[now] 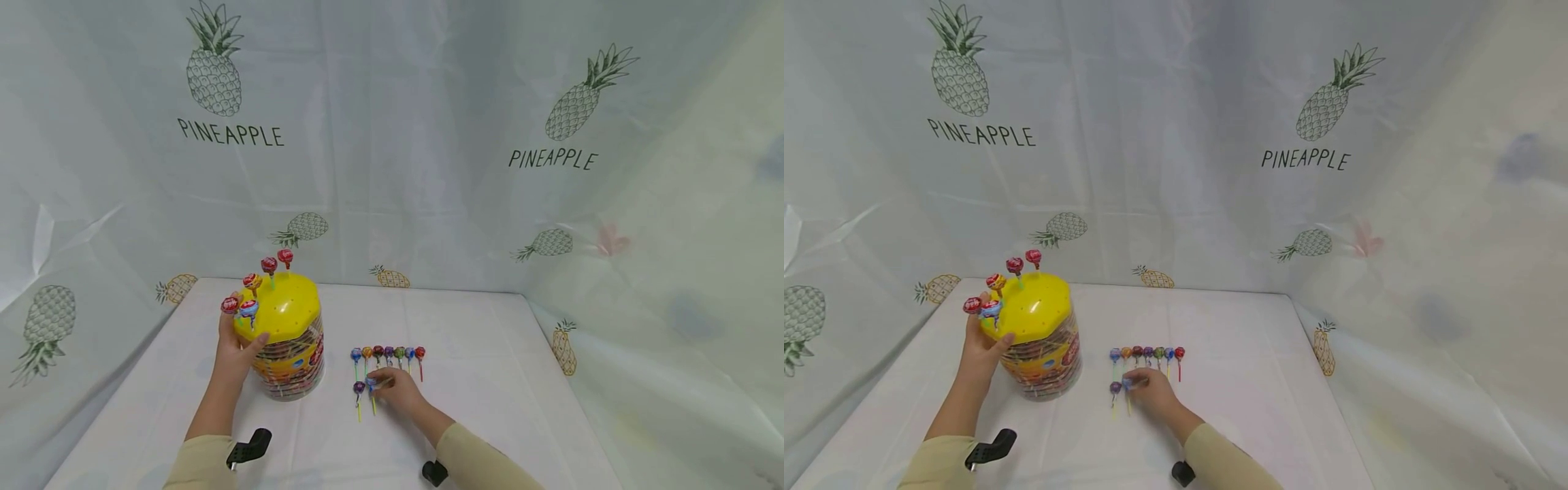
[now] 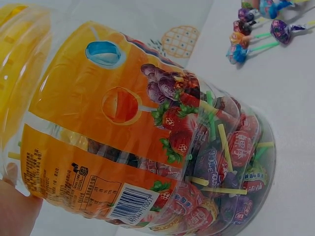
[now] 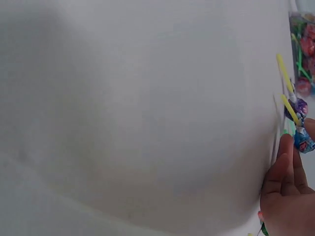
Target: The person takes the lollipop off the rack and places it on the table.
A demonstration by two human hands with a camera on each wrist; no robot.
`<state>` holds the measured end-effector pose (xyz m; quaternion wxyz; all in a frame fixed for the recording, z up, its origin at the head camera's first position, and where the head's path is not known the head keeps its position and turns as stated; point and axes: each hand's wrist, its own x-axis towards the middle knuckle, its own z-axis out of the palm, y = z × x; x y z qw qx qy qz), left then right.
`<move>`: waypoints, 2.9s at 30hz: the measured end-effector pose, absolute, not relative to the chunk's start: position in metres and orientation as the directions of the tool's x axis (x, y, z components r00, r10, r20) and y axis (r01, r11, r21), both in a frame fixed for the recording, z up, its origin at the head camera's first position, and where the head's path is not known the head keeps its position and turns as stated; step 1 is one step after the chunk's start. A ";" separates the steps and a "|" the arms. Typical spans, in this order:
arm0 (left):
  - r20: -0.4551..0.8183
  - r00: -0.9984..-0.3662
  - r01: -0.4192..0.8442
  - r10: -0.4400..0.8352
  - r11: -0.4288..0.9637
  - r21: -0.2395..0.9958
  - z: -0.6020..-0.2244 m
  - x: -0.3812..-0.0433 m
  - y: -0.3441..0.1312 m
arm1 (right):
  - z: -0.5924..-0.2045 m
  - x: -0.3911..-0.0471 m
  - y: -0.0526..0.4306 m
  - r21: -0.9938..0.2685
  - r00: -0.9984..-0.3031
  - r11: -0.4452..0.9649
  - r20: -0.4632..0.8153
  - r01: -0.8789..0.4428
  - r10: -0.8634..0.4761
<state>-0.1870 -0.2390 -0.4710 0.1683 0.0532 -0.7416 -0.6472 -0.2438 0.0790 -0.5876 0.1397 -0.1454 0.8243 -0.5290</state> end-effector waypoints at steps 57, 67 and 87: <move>0.180 -0.935 0.146 -0.305 0.130 0.981 -0.472 -0.188 -0.238 | -0.586 -0.247 0.080 -0.785 -0.902 0.555 0.012 -0.275 -0.431; 0.159 -0.940 0.120 -0.302 0.145 0.982 -0.473 -0.187 -0.239 | -0.507 -0.262 0.058 -0.894 -0.914 0.348 0.143 -0.284 -0.379; 0.132 -0.945 0.094 -0.300 0.138 0.986 -0.476 -0.188 -0.240 | -0.403 -0.274 -0.035 -0.901 -0.846 0.069 0.374 -0.429 -0.381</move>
